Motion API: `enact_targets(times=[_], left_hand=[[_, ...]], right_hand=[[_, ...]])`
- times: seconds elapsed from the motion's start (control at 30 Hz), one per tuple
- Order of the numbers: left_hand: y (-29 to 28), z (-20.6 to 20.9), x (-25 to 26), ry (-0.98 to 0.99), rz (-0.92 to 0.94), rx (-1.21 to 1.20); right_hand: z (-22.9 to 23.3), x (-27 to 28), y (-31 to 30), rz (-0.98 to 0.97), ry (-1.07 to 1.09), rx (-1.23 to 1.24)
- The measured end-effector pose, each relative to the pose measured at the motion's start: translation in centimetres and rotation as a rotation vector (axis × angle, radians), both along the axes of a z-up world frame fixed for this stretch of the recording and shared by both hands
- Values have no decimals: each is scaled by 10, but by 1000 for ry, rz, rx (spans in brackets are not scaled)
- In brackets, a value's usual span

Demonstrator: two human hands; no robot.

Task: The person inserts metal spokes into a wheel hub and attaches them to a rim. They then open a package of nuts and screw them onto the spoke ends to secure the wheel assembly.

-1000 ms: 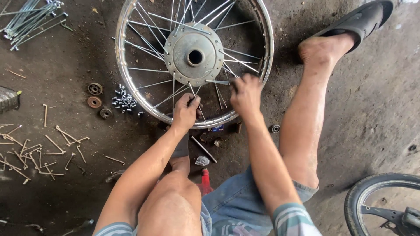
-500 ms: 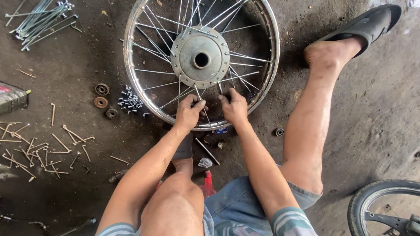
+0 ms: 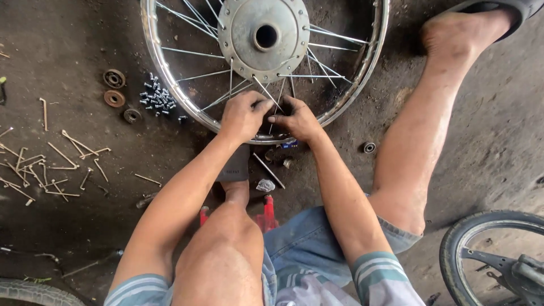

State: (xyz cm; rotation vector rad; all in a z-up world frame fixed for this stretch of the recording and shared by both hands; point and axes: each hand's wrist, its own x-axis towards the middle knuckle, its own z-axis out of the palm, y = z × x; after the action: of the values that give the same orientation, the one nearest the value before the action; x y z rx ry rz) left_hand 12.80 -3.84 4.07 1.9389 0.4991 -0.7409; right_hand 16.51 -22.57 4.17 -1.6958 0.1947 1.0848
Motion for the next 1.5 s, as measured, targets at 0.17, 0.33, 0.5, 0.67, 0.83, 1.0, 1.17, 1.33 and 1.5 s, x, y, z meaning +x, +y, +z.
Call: enact_targets(times=[0.17,0.33,0.5,0.67,0.83,1.0,1.17,1.33,1.5], left_hand=[[37,51,-35,194,181,-280],[19,8,-107,661,330,-516],[1,3,-113,641,583,-737],[1,-5,-127,609,648,-735],[5,-8,-132,593,711,-724],[17,-11,-138,583,698,-696],[82,-19,-131,36,776,-38],[109,-40,-133,-434,473,531],[115,-40,-130,-153,168,661]], right_hand=[[-13,0,-1,220,-63,-147],[-12,0,-4,379,-14,-183],[-8,-3,-4,273,-56,-38],[-30,-22,8,173,-52,79],[-29,-21,6,189,-46,60],[-23,-17,12,268,-62,-43],[-19,-21,18,288,-95,-36],[-18,-27,12,287,-95,-54],[-9,-19,16,317,-63,-51]])
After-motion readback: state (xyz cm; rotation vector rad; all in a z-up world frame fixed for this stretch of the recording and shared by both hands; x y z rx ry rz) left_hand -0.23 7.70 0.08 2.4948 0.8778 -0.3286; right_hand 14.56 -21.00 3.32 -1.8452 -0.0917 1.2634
